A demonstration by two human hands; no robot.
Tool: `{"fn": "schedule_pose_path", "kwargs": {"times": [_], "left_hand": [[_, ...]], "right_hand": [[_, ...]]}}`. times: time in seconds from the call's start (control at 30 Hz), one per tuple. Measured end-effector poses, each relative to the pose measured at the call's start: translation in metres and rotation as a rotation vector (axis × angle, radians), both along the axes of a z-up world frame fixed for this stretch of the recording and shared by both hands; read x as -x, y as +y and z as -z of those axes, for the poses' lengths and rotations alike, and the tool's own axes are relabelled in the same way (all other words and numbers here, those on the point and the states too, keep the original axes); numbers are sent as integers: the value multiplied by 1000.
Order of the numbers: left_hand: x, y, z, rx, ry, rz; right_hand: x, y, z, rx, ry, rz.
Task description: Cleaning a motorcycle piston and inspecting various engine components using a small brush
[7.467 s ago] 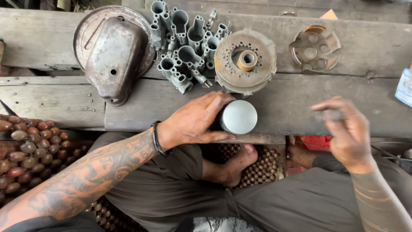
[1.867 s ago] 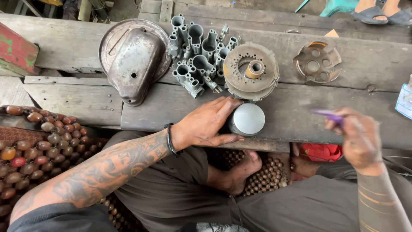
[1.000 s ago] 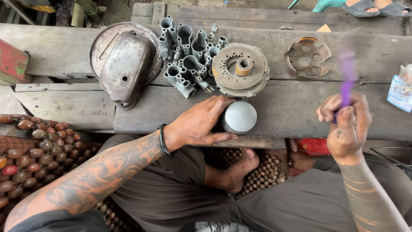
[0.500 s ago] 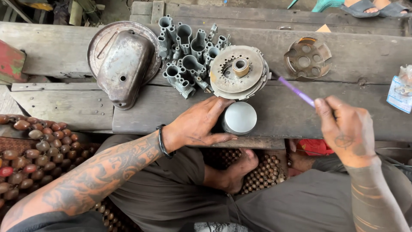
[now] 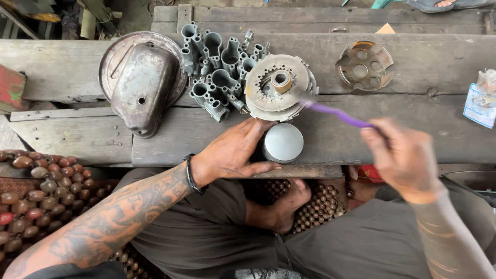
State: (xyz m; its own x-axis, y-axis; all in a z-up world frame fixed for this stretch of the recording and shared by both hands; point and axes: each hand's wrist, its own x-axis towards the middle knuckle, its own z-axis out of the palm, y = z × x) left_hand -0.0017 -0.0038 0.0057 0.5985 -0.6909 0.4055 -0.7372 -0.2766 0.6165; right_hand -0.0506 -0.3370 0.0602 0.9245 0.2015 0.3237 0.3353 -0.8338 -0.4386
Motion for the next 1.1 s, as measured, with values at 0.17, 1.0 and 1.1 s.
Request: {"fn": "schedule_pose_path", "kwargs": {"times": [0.17, 1.0, 1.1], "left_hand": [[0, 2, 0, 33, 4, 7], [3, 1, -5, 85, -172, -32], [1, 0, -8, 149, -271, -24]], "right_hand": [[1, -28, 18, -595, -189, 9], [-72, 38, -5, -786, 129, -168], [-102, 72, 6, -773, 205, -168]]}}
